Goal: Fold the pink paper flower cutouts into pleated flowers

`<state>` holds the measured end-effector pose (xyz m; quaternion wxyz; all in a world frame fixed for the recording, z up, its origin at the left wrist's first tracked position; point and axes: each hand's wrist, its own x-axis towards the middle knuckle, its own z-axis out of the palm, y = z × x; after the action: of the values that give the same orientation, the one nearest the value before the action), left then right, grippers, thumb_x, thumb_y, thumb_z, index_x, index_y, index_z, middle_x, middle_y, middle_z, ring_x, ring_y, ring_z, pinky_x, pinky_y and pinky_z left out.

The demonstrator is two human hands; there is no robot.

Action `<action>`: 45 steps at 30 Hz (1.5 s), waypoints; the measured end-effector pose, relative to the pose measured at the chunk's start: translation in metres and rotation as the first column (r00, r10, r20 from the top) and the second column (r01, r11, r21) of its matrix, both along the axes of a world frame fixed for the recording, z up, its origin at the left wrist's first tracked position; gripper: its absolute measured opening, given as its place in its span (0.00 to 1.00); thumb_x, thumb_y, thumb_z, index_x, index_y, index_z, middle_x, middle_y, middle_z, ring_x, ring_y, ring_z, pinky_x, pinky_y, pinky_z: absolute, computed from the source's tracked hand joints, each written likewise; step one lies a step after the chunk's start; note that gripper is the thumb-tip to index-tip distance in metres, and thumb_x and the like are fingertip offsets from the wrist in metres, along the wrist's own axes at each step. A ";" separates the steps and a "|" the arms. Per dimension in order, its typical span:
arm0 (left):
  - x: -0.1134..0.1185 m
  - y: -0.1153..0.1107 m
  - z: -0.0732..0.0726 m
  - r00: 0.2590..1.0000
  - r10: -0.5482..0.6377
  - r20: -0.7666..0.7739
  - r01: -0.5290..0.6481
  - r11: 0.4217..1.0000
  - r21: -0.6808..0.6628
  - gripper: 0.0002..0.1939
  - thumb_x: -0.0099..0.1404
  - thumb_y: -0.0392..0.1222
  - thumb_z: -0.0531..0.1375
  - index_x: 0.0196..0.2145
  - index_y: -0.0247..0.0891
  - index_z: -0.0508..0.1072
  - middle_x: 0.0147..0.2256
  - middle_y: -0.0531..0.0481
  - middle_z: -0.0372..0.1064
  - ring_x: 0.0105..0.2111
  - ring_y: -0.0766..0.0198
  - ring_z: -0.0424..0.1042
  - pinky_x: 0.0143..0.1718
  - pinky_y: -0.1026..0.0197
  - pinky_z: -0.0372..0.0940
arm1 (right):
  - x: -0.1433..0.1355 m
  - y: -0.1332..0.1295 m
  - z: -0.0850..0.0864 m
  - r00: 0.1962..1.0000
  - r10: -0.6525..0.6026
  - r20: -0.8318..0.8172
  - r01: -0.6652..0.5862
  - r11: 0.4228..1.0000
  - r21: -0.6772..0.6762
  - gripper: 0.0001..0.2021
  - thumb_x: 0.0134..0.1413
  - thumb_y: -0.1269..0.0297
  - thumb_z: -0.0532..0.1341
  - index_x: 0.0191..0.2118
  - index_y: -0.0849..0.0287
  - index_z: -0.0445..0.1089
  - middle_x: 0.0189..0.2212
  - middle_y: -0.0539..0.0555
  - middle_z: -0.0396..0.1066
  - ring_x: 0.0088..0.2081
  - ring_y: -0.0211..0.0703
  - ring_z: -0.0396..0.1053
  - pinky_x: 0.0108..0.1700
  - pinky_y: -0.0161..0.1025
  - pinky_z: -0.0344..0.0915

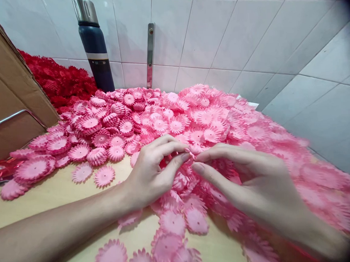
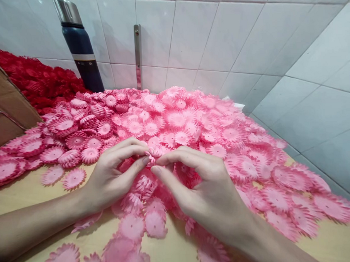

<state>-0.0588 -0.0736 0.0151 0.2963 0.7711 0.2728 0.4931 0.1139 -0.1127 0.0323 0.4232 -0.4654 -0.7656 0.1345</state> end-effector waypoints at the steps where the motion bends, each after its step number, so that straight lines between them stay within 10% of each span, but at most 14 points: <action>1: 0.000 0.000 0.000 1.000 0.001 0.003 -0.001 1.000 -0.001 0.05 0.63 0.28 0.57 0.33 0.29 0.73 0.32 0.46 0.69 0.32 0.68 0.69 0.34 0.65 0.65 | 0.000 0.000 0.000 1.000 0.000 0.001 0.000 1.000 0.006 0.06 0.51 0.69 0.64 0.36 0.53 0.73 0.34 0.48 0.77 0.34 0.38 0.74 0.36 0.35 0.72; 45: 0.001 -0.001 0.004 0.997 0.074 -0.011 -0.074 0.997 -0.037 0.05 0.62 0.33 0.58 0.30 0.32 0.74 0.29 0.48 0.69 0.29 0.67 0.69 0.31 0.63 0.65 | 0.003 0.000 0.007 0.991 -0.012 -0.135 -0.014 0.981 -0.193 0.06 0.52 0.64 0.64 0.37 0.50 0.76 0.33 0.49 0.77 0.33 0.40 0.75 0.33 0.33 0.74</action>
<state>-0.0578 -0.0746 0.0187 0.2907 0.7572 0.3117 0.4949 0.1167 -0.1131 0.0396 0.4268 -0.4938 -0.7187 0.2396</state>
